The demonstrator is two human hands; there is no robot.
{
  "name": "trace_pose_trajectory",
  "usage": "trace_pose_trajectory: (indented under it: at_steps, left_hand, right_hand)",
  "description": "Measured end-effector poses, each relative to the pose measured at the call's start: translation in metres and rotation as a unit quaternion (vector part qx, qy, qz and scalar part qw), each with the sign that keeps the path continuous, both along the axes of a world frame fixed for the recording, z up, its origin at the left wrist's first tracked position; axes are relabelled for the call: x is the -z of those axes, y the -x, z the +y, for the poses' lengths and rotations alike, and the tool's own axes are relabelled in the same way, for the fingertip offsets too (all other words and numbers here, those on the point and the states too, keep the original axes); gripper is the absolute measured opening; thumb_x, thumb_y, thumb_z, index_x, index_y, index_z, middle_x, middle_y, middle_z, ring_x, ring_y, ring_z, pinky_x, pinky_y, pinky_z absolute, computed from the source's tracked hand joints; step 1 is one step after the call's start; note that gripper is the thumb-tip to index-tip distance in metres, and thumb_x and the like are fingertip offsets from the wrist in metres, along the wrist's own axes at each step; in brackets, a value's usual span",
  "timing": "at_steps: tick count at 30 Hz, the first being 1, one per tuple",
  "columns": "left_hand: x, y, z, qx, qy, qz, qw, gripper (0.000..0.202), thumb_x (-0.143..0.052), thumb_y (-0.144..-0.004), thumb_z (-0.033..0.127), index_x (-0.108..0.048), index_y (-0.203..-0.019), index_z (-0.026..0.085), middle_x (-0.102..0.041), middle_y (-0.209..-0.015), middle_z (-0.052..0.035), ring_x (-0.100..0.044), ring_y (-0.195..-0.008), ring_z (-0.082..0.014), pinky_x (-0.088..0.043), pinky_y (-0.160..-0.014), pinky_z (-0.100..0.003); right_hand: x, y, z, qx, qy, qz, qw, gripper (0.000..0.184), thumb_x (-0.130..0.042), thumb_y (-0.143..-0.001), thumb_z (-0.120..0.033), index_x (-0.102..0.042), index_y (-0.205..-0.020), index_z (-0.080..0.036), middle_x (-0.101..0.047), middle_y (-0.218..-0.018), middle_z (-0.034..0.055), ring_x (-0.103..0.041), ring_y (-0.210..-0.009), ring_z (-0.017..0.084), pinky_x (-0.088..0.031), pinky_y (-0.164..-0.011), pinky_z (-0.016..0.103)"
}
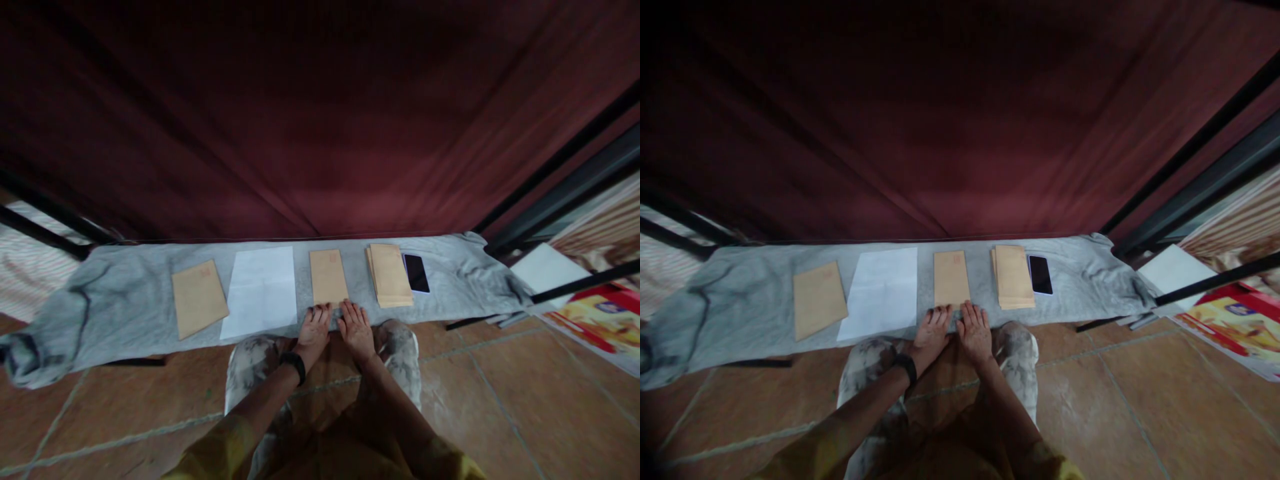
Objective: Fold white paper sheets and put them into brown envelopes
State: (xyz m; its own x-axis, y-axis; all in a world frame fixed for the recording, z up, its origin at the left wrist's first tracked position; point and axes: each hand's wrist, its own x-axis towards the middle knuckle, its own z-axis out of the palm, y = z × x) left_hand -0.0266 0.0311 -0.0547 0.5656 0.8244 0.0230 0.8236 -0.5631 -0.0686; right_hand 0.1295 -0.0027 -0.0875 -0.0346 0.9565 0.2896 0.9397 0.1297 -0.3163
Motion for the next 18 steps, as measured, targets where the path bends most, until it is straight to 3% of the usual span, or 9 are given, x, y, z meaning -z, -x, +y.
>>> trace_pose_trajectory:
  at_steps: [6,12,18]
  left_hand:
    - [0.001,-0.01,0.0,-0.012,-0.055,0.028,0.998,0.061,-0.043,-0.086,0.006,-0.043,-0.147,0.005,-0.057,-0.13,-0.0206,-0.051,-0.12,-0.0321,-0.042,-0.105,-0.05]
    - [0.007,-0.017,0.005,-0.022,-0.07,0.021,0.997,0.059,-0.036,-0.087,0.001,-0.049,-0.144,0.009,-0.06,-0.126,-0.0182,-0.055,-0.117,-0.0296,-0.044,-0.103,-0.051]
    - [0.011,-0.017,0.003,-0.024,-0.082,0.011,0.996,0.054,-0.033,-0.09,0.0,-0.051,-0.141,0.003,-0.06,-0.126,-0.0218,-0.056,-0.117,-0.0301,-0.047,-0.101,-0.05]
  right_hand:
    - [-0.001,0.002,0.001,0.004,0.005,-0.012,1.0,0.049,-0.04,-0.104,-0.033,-0.045,-0.149,-0.016,-0.048,-0.152,0.0116,-0.04,-0.141,0.029,-0.023,-0.118,0.049]
    - [-0.003,0.008,0.003,0.019,0.011,-0.033,0.999,0.048,-0.042,-0.103,-0.036,-0.046,-0.149,-0.021,-0.049,-0.151,0.0106,-0.042,-0.138,0.031,-0.024,-0.116,0.052]
    - [-0.003,0.009,0.003,0.025,0.003,-0.042,0.999,0.047,-0.039,-0.105,-0.036,-0.047,-0.148,-0.02,-0.05,-0.15,0.0104,-0.042,-0.138,0.03,-0.025,-0.116,0.05]
